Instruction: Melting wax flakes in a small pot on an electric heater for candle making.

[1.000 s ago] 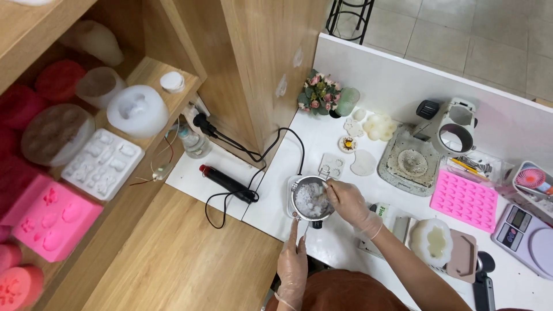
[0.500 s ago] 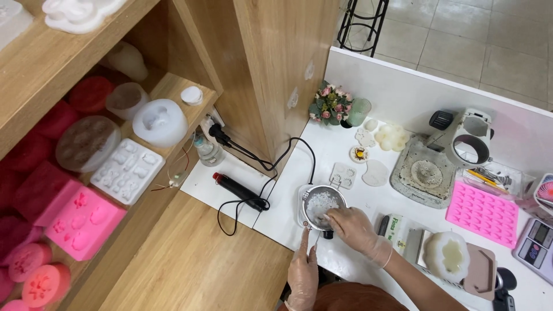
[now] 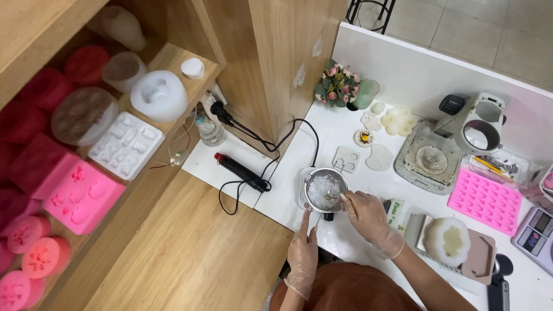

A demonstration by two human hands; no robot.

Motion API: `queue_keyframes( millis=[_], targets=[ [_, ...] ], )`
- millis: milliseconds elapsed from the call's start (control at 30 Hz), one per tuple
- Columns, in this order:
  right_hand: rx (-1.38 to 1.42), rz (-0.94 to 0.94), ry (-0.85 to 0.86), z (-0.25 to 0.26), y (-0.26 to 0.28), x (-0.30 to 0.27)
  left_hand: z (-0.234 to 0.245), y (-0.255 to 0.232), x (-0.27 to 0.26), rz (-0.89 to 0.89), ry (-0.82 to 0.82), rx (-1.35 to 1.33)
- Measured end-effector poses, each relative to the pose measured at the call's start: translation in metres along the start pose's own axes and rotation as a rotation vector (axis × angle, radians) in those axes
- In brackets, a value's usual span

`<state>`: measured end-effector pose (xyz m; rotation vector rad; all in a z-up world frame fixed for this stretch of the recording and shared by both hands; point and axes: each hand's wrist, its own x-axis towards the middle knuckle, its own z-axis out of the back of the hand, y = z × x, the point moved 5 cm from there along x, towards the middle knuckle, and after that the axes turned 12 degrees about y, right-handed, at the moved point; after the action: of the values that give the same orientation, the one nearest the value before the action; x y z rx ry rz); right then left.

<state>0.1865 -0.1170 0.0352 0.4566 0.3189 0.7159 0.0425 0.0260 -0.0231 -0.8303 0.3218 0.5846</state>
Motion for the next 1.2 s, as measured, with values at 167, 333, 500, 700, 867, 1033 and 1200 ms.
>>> queue_keyframes(
  millis=[167,333,500,700,867,1033,1200],
  targets=[
    [-0.125,0.276,-0.070,-0.013,0.010,-0.007,-0.004,0.004,-0.003,-0.056,-0.054,-0.010],
    [-0.173,0.153,-0.061,-0.003,-0.012,0.005,-0.004,0.007,-0.007,-0.126,-0.106,-0.043],
    [-0.165,0.207,-0.197,0.002,-0.016,0.001,0.001,-0.001,-0.007,-0.104,-0.105,-0.095],
    [-0.070,0.314,-0.091,0.000,0.007,-0.010,0.004,-0.006,-0.009,-0.100,-0.070,-0.121],
    [-0.122,0.248,-0.100,-0.007,-0.015,0.006,0.006,-0.006,-0.009,-0.092,-0.060,-0.065],
    [-0.134,0.119,-0.177,0.003,-0.022,0.014,0.005,-0.009,-0.009,-0.131,-0.134,-0.074],
    [-0.177,0.375,-0.115,-0.019,-0.016,0.007,0.012,-0.011,-0.011,-0.021,-0.008,-0.087]
  ],
)
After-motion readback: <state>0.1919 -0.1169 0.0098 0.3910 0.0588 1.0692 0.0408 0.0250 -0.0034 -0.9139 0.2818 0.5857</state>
